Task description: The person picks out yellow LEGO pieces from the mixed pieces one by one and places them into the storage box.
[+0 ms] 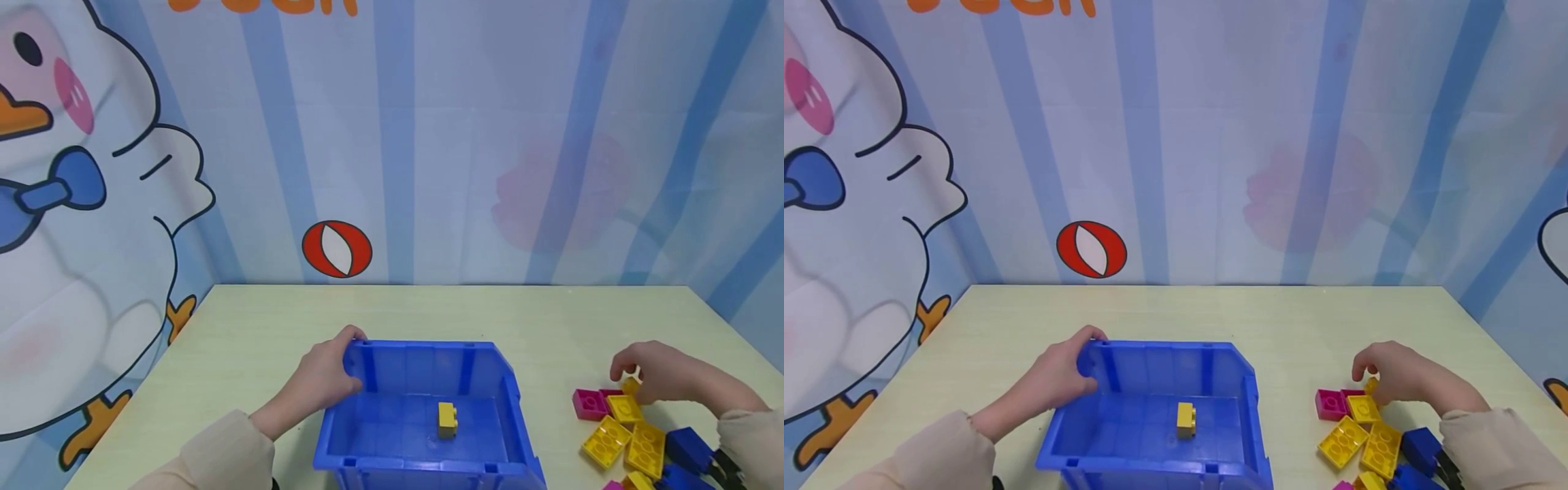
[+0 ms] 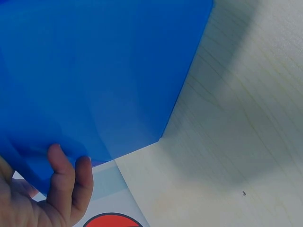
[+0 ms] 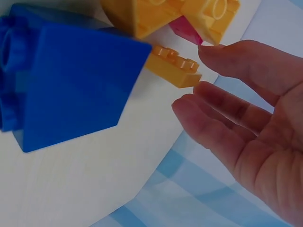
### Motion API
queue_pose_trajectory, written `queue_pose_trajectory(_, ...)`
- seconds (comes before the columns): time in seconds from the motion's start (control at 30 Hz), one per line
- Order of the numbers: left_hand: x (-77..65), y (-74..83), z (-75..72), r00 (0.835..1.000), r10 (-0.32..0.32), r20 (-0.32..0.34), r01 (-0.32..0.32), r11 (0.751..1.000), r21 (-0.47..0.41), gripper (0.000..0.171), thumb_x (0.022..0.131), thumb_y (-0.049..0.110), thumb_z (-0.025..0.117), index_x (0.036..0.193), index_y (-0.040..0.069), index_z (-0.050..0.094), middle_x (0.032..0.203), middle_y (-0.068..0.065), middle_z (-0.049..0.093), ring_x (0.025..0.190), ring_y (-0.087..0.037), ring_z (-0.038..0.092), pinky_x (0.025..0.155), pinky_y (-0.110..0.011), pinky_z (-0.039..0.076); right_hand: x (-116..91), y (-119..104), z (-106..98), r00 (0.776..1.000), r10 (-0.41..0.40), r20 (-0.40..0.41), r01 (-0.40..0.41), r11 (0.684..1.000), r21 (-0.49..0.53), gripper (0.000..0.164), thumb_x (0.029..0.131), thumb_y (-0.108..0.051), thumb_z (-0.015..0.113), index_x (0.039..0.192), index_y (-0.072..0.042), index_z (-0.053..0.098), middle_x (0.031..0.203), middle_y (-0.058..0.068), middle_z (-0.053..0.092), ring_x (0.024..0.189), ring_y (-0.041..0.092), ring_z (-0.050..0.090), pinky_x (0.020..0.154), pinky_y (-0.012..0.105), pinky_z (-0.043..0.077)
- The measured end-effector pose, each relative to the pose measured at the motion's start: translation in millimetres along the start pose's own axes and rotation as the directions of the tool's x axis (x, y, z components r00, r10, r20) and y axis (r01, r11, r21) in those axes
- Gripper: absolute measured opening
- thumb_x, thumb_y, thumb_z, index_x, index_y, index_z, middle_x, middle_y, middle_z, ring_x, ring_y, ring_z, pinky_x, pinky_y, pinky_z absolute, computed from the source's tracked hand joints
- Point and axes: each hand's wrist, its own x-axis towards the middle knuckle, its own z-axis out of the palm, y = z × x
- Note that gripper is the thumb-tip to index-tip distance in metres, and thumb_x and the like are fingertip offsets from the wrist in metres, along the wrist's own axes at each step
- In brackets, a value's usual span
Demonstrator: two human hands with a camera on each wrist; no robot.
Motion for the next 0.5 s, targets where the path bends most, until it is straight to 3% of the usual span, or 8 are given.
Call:
queue_pose_trajectory(0.23,0.3,0.3,0.9,1.000,-0.003,0.007,0.003,1.000,0.002,0.047,0.068,0.006,0.066,0.110,0.014,0.047,0.102,-0.015,0.061,0.083,-0.031,0.059,0.062,-0.047,0.054,4.2,4.4,7.4,0.999,0.035,0.021,-0.035,0.999,0.038,0.033,0.058,0.008,0.067,0.085,-0.009,0.060,0.084,0.005,0.056,0.070,0.022,0.048,0.060,0.034,0.052)
queue_pose_trajectory(0.5,0.7,0.9,0.3,1.000,-0.008,0.009,0.008,1.000,0.007,0.048,0.068,0.007,0.066,0.111,0.014,0.047,0.102,-0.015,0.061,0.083,-0.030,0.059,0.062,-0.046,0.054,5.0,5.4,11.4,1.000,0.027,-0.001,-0.027,1.000,0.014,0.026,0.061,0.007,0.066,0.078,-0.011,0.059,0.075,0.001,0.055,0.064,0.019,0.046,0.056,0.031,0.050)
